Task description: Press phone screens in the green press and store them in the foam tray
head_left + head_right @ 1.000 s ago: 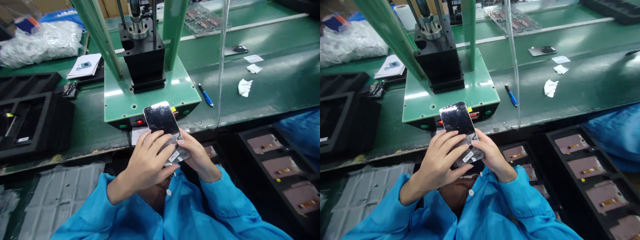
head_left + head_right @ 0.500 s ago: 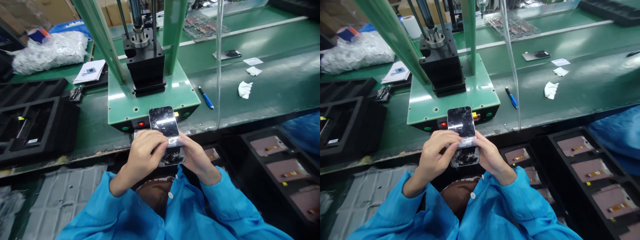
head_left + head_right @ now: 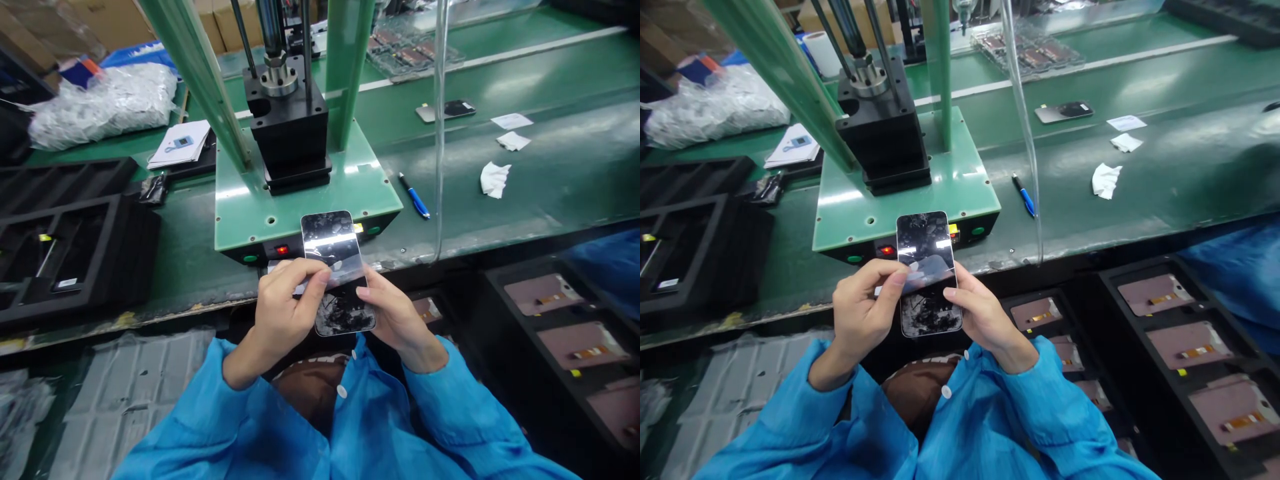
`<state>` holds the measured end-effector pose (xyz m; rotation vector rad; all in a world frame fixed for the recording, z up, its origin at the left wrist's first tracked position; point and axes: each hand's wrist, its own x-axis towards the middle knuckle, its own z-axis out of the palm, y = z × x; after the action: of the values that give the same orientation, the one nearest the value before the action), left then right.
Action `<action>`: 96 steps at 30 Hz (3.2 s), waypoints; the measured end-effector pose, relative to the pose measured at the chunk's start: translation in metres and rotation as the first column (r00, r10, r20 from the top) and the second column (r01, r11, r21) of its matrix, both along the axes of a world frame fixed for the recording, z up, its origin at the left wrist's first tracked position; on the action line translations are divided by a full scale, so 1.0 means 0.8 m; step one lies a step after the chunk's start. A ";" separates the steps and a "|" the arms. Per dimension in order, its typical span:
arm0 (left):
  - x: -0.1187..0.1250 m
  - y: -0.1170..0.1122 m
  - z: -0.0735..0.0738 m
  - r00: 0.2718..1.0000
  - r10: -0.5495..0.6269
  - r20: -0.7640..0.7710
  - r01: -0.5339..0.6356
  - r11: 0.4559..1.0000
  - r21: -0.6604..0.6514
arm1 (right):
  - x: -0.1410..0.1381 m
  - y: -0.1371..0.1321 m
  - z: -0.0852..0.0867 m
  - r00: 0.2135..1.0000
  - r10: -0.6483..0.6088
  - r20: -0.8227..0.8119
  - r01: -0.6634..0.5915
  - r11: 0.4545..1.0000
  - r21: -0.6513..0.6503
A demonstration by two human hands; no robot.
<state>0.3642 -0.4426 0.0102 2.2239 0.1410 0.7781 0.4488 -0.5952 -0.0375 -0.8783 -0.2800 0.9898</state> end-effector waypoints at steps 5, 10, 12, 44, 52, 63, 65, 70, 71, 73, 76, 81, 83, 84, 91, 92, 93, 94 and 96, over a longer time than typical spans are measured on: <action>-0.001 0.002 0.002 0.999 0.001 -0.045 -0.005 0.996 -0.090 | 0.006 -0.001 0.002 0.999 0.025 0.023 -0.025 1.000 0.015; -0.003 0.005 -0.003 0.998 -0.019 -0.055 0.006 0.975 -0.220 | 0.012 -0.008 -0.004 0.994 0.110 0.017 -0.111 0.991 0.069; -0.004 0.006 -0.006 0.999 -0.009 -0.039 -0.001 0.968 -0.250 | 0.014 -0.011 -0.006 0.983 0.186 -0.005 -0.185 0.980 0.075; 0.002 0.012 -0.004 1.000 -0.004 0.018 0.011 0.925 -0.379 | 0.022 -0.009 -0.009 0.966 0.258 0.032 -0.260 0.948 0.182; 0.001 0.011 -0.004 1.000 0.020 0.006 -0.015 0.911 -0.412 | 0.026 -0.007 -0.011 0.976 0.208 0.062 -0.212 0.976 0.057; 0.004 0.011 0.000 1.000 0.021 -0.018 -0.027 0.904 -0.427 | 0.025 -0.007 -0.015 0.974 0.226 0.033 -0.228 0.965 0.127; 0.005 0.011 0.000 1.000 0.022 -0.019 -0.028 0.905 -0.424 | 0.026 -0.007 -0.017 0.972 0.235 0.010 -0.233 0.959 0.162; 0.010 0.011 0.001 1.000 -0.002 -0.024 -0.008 0.902 -0.432 | 0.029 -0.009 -0.016 0.979 0.201 -0.019 -0.197 0.972 0.128; 0.011 0.011 0.001 1.000 -0.012 -0.026 0.000 0.897 -0.441 | 0.029 -0.009 -0.016 0.980 0.194 -0.036 -0.189 0.974 0.122; 0.013 0.010 0.001 0.999 -0.031 -0.038 0.010 0.890 -0.457 | 0.029 -0.010 -0.016 0.982 0.169 -0.083 -0.159 0.980 0.123; 0.016 0.008 0.001 0.996 -0.064 -0.064 0.026 0.878 -0.479 | 0.028 -0.013 -0.016 0.989 0.054 -0.140 -0.042 0.996 0.084; 0.021 0.004 0.001 0.994 -0.081 -0.075 0.039 0.896 -0.442 | 0.031 -0.016 -0.016 0.982 0.110 -0.151 -0.098 0.992 0.085; 0.022 0.004 0.002 0.993 -0.085 -0.083 0.041 0.902 -0.429 | 0.035 -0.018 -0.017 0.965 0.213 -0.150 -0.191 0.970 0.149; 0.021 0.003 0.003 0.993 -0.083 -0.086 0.039 0.904 -0.425 | 0.036 -0.019 -0.018 0.956 0.253 -0.150 -0.226 0.958 0.179; 0.015 -0.006 0.010 0.993 -0.104 -0.058 0.075 0.923 -0.377 | 0.037 -0.021 -0.019 0.943 0.298 -0.147 -0.267 0.943 0.197; 0.014 -0.007 0.011 0.992 -0.114 -0.050 0.088 0.925 -0.370 | 0.035 -0.020 -0.015 0.953 0.269 -0.141 -0.245 0.954 0.171; 0.013 -0.009 0.013 0.991 -0.125 -0.043 0.101 0.927 -0.362 | 0.033 -0.020 -0.011 0.961 0.241 -0.133 -0.221 0.964 0.146; 0.012 -0.010 0.014 0.990 -0.135 -0.039 0.113 0.929 -0.352 | 0.032 -0.019 -0.006 0.968 0.218 -0.126 -0.203 0.971 0.125; 0.011 -0.012 0.017 0.987 -0.154 -0.035 0.136 0.943 -0.304 | 0.029 -0.019 0.002 0.974 0.197 -0.114 -0.185 0.977 0.107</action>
<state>0.3730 -0.4522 0.0235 1.9432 0.1140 0.5696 0.4720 -0.6105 -0.0357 -0.7085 -0.3077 1.1957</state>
